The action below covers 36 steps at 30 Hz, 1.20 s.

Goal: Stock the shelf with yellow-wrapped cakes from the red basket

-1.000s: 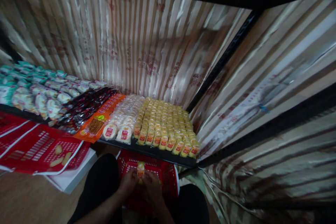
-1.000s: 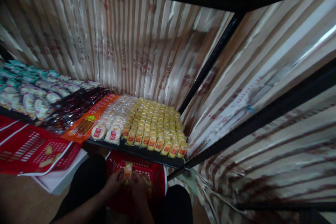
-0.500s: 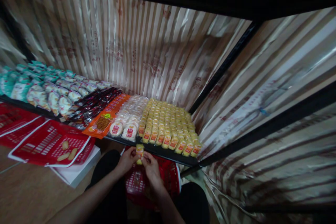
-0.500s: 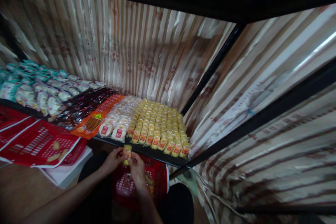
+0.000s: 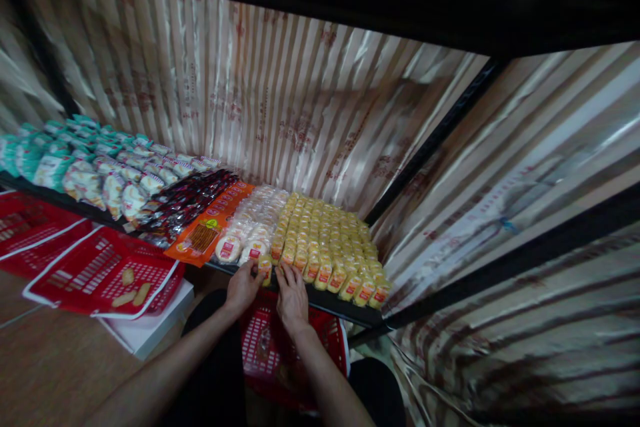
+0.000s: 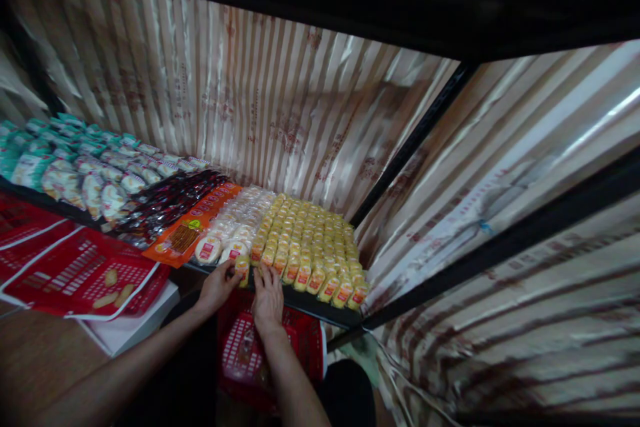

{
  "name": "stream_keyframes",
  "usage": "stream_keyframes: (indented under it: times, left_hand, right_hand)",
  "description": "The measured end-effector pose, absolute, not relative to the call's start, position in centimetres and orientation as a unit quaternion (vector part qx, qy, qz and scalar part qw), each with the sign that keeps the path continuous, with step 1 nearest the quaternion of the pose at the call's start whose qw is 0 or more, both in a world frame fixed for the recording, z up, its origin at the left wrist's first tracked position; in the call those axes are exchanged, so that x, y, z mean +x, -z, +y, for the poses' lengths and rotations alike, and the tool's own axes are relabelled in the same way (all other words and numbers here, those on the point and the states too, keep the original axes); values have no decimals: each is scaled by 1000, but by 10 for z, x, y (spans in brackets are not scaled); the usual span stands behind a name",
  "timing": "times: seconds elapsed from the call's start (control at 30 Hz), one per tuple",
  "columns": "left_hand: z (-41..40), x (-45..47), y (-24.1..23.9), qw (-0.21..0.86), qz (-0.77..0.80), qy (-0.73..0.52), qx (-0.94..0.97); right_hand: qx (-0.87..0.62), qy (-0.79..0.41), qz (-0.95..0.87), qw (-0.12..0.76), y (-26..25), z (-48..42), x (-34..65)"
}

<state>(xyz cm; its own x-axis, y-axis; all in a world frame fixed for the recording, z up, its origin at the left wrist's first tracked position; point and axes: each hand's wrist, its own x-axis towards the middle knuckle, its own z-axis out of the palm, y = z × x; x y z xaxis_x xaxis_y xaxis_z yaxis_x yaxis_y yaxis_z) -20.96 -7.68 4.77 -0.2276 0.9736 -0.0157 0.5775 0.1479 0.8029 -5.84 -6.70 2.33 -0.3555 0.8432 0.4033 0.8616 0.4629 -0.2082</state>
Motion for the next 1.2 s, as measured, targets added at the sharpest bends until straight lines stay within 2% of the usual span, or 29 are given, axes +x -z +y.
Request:
stream_keyframes:
  times: [0.67,1.2]
  left_hand:
    - [-52,-195,-51,231,722,-310,574]
    - [-45,-194,-45,191,712,-334,587]
  right_hand:
    - [-548,60,-822,142,-33,-59,-59]
    - [-514,76,-834,186,-23,-56,-48]
